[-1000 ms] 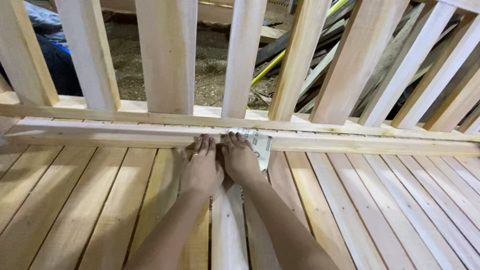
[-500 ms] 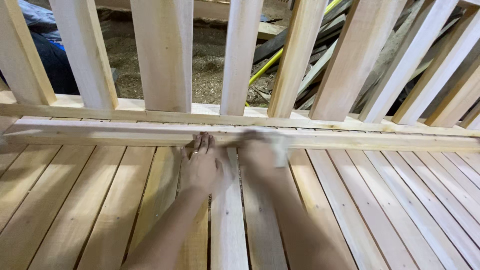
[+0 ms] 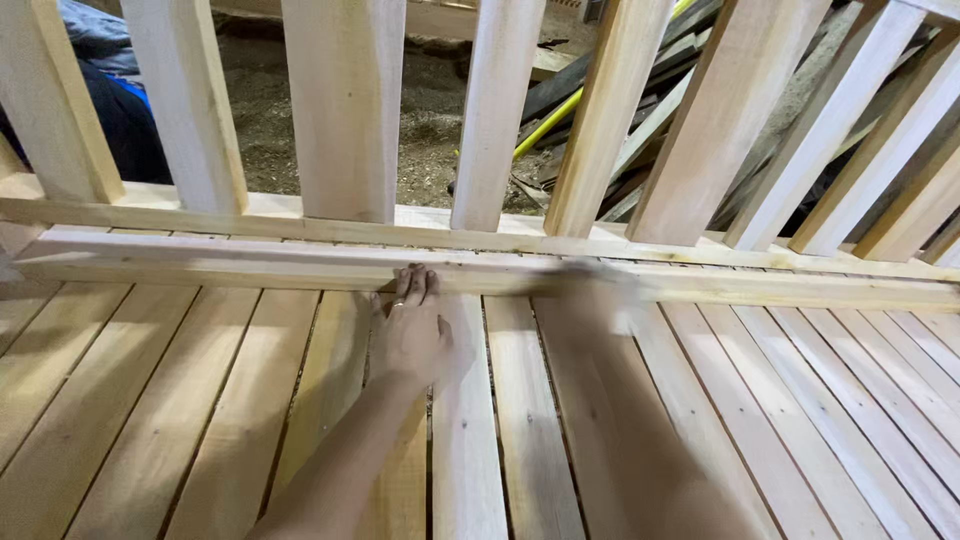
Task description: The person sands the slatted seat and rails of an unfinished wooden bench, rubbing a small sanding block by hand along the seat boards and the horizontal rail between the backrest slats. They then move around the bench and sand the outer armrest and side rail, working along the wood surfaces.
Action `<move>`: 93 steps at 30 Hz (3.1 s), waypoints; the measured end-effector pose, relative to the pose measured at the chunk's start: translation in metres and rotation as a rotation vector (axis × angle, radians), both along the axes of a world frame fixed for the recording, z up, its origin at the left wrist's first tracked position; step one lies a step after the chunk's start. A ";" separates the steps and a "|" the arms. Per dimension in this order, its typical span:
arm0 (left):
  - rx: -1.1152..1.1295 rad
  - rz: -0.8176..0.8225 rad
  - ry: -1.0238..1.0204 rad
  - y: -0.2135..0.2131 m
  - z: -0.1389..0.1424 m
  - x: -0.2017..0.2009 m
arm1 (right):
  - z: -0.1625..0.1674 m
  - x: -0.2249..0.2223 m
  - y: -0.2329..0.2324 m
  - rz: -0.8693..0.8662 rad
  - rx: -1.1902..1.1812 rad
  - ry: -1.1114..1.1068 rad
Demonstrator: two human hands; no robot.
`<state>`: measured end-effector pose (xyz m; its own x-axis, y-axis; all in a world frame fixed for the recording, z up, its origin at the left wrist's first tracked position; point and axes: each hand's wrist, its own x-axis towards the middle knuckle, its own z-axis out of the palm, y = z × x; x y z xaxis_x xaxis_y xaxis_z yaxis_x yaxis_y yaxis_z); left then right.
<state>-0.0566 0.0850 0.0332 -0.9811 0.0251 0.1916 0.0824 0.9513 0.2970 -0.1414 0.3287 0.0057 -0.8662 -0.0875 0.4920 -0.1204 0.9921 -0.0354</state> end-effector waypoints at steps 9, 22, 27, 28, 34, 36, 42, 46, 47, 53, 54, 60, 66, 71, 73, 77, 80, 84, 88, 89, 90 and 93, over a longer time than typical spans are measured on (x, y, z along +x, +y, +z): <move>-0.005 0.000 -0.021 -0.005 0.008 0.009 | -0.005 -0.007 0.087 0.103 -0.260 -0.116; -0.008 -0.010 -0.048 0.000 0.009 0.008 | 0.002 -0.001 -0.092 0.138 -0.046 -0.107; 0.025 -0.007 -0.088 -0.002 0.012 0.010 | 0.024 0.005 -0.093 0.108 -0.130 -0.180; 0.011 -0.010 -0.095 -0.003 0.013 0.009 | 0.019 0.016 -0.087 0.223 -0.075 0.029; 0.067 -0.013 -0.041 -0.003 0.013 0.010 | 0.024 0.028 -0.077 0.250 -0.154 -0.146; 0.063 -0.014 -0.076 -0.003 0.016 0.012 | 0.040 0.018 -0.083 0.054 -0.148 -0.418; 0.059 -0.009 -0.087 -0.002 0.025 0.017 | 0.052 0.039 -0.084 0.164 -0.071 -0.218; 0.061 -0.031 -0.126 -0.001 0.012 0.008 | 0.038 0.055 -0.077 0.140 -0.157 -0.312; 0.072 -0.031 -0.121 -0.001 0.006 0.003 | 0.036 0.053 -0.081 0.132 -0.156 -0.312; 0.453 -0.032 0.034 -0.007 -0.018 -0.019 | 0.019 0.026 -0.120 0.323 0.020 0.231; 0.349 -0.018 0.024 -0.008 -0.019 -0.018 | 0.017 0.024 -0.113 0.250 0.091 0.040; 0.223 -0.029 0.050 -0.012 -0.011 -0.005 | 0.045 0.016 0.032 -0.199 -0.453 -0.329; 0.239 -0.010 0.026 -0.005 -0.005 -0.005 | 0.031 0.008 0.018 -0.215 -0.201 -0.238; 0.288 -0.024 0.029 -0.007 -0.007 -0.005 | -0.020 -0.019 -0.077 0.393 0.030 0.191; 0.266 -0.039 0.077 -0.009 -0.007 -0.004 | -0.023 -0.023 -0.053 0.657 -0.733 -0.175; 0.220 -0.015 0.082 -0.010 -0.010 -0.003 | -0.004 -0.006 0.080 -0.013 -0.758 -0.295; 0.221 -0.017 0.080 -0.006 -0.015 -0.007 | 0.024 0.000 0.170 -0.079 -0.359 -0.215; 0.189 0.005 0.109 -0.001 -0.021 -0.013 | 0.021 -0.011 0.117 -0.272 -0.110 -0.285; 0.169 0.006 0.108 -0.001 -0.020 -0.012 | -0.013 -0.021 -0.046 0.199 -0.084 -0.100; 0.188 -0.007 0.087 -0.002 -0.019 -0.010 | -0.016 -0.019 -0.067 0.310 -0.023 -0.010; 0.202 -0.023 0.065 -0.004 -0.017 -0.008 | -0.014 -0.017 -0.072 0.355 0.004 0.028; 0.157 -0.018 0.000 -0.009 -0.011 -0.002 | 0.007 -0.009 -0.015 0.274 -0.004 -0.116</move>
<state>-0.0583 0.0764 0.0219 -0.9809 0.0119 0.1942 0.0984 0.8915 0.4423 -0.1502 0.3141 0.0126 -0.8609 -0.3239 0.3923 -0.3785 0.9231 -0.0684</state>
